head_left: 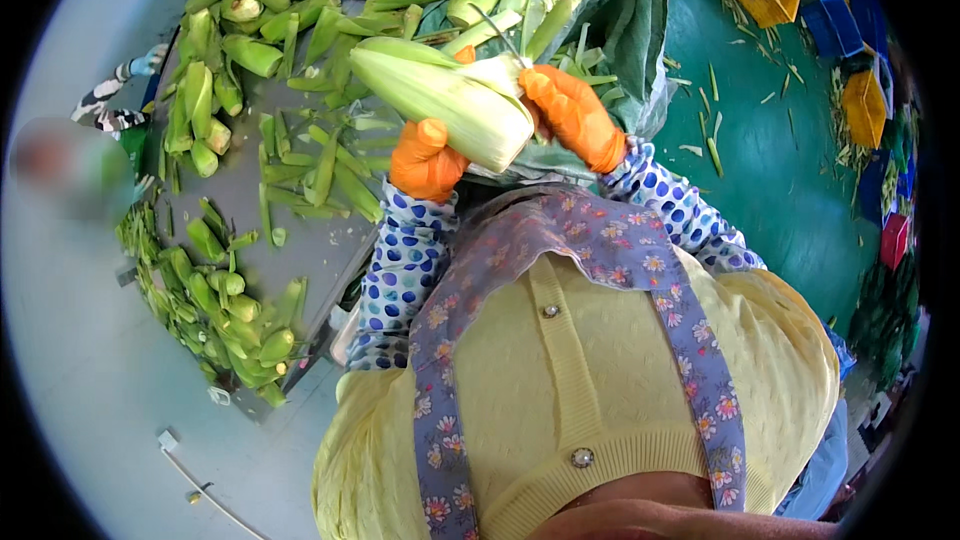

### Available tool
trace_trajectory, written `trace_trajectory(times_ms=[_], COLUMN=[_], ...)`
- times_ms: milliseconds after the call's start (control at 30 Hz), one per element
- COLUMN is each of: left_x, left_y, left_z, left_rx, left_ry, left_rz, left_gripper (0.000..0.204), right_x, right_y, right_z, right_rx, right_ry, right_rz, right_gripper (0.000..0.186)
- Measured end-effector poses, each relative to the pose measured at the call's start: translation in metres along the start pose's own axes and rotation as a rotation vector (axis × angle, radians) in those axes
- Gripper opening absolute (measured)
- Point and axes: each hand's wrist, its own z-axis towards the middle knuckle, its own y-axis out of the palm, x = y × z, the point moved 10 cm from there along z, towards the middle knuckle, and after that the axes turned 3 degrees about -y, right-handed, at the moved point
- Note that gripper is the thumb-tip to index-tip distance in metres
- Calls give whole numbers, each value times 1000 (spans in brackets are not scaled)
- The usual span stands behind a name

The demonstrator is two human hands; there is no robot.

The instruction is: The person peels the outer husks from a series of green vegetables using a small knife. They hold each vegetable in their left hand and use the knife in their right hand to slice and remove the husks, placing the peeled items into a white basket below.

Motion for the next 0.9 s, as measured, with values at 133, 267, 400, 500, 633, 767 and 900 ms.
trace_trajectory(times_ms=[133, 267, 400, 500, 633, 767, 900], left_x=[7, -2, -22, -27, -28, -33, -37], left_y=[-21, 10, -19, -30, -22, -28, -36], left_z=[-4, 5, 4, -3, -20, -28, -31], left_rx=[270, 233, 252, 278, 375, 355, 338], left_ry=[-53, -100, -211, -264, -338, -402, -471], left_rz=[325, 592, 652, 646, 579, 645, 646], left_gripper=[74, 73, 77, 79, 81, 81, 76], right_x=[-37, -50, -22, -11, 19, 42, 48], right_y=[-17, 16, 15, 10, -2, -6, -5], right_z=[14, 21, 27, 25, 19, 14, 12], right_rx=[-9, -159, -169, -165, -125, -121, -92], right_ry=[-275, -314, -197, -133, -56, 10, 22], right_rz=[-346, -669, -620, -674, -602, -469, -471], right_gripper=[58, 67, 62, 51, 40, 36, 31])
